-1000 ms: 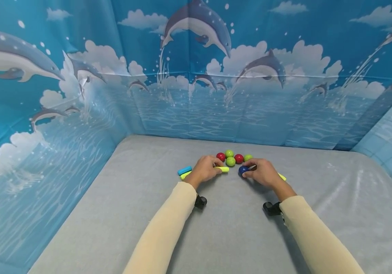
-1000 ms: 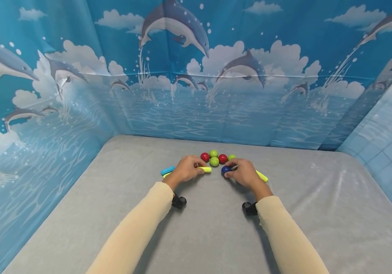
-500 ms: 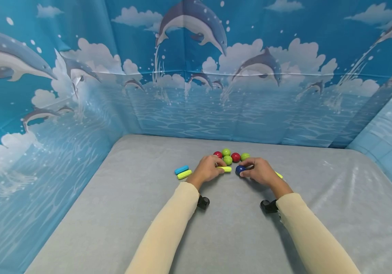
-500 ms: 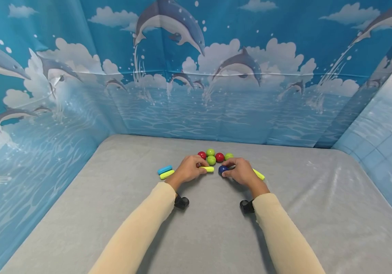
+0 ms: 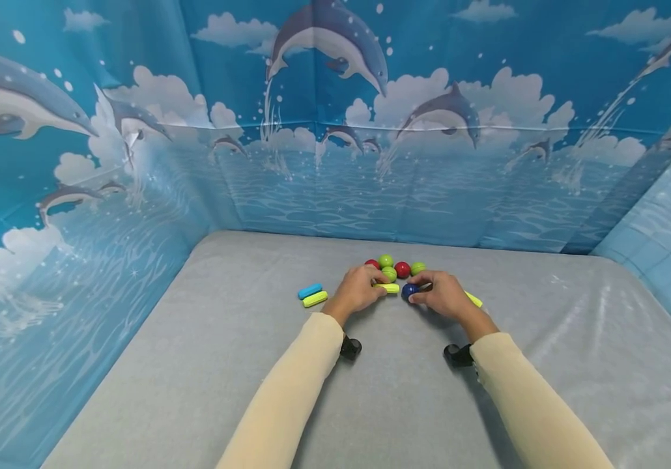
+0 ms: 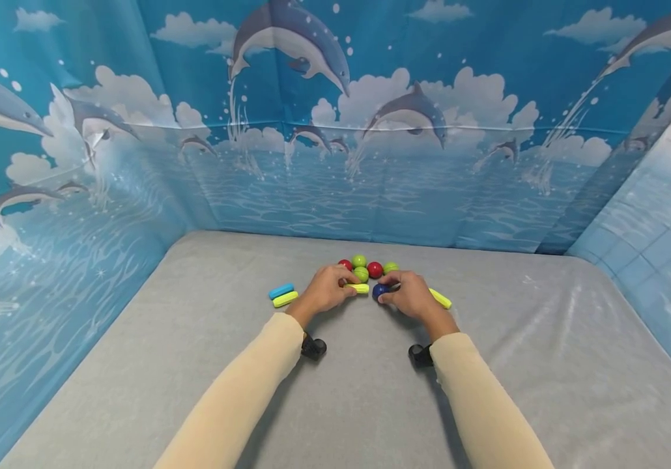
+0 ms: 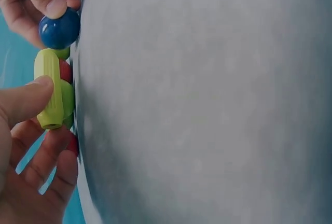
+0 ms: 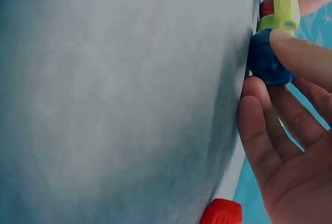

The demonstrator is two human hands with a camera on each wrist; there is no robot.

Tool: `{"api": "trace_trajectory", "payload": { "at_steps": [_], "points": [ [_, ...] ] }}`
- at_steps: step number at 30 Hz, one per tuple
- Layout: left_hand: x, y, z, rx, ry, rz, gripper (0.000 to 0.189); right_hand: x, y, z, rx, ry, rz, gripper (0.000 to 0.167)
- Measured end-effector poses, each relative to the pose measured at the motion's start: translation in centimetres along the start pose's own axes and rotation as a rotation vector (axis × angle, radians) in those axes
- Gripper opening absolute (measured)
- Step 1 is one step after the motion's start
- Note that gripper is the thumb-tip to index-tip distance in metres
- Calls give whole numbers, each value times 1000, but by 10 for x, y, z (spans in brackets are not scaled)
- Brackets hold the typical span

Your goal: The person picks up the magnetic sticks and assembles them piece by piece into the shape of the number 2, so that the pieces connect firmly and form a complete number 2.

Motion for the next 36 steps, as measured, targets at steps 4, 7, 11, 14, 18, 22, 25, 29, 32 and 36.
{"api": "trace_trajectory", "payload": {
  "at_steps": [4, 7, 11, 14, 18, 22, 25, 29, 32, 36],
  "points": [
    [0, -4, 2, -9, 8, -9, 19, -1, -1, -1, -8, 15, -13, 33],
    [0, -6, 4, -11, 12, 0, 19, -1, -1, -2, -8, 17, -19, 33],
    [-1, -6, 5, -14, 11, 8, 19, -1, -1, -2, -12, 12, -18, 33],
    [-1, -6, 5, -15, 14, 10, 19, 0, -1, 0, -10, 14, -16, 33],
    [-2, -6, 5, -23, 23, 15, 19, 0, -1, 1, 1, 18, -19, 34],
    [-2, -6, 3, -30, 17, 10, 19, 0, -2, 1, -1, 19, -17, 33],
    [-1, -4, 0, -29, 3, -3, 21, -1, -2, 0, 11, 19, -18, 34],
    [1, 8, -9, -26, -10, -1, 22, -2, -3, -1, 38, 17, -26, 34],
    [1, 23, -17, -16, -13, 14, 21, -2, -3, -2, 38, 5, -28, 34],
    [1, 43, -28, 15, -10, 25, 22, -3, -1, -1, 39, -10, -33, 34]
  ]
}}
Point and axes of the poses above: each hand's wrist, its own x-axis towards the middle knuckle, its own y-axis out of the back of the hand, z = x × y, the point moved 1 cm from there along x, towards the middle knuckle, and after that the axes turned 9 degrees about x, right-handed, at the moved point
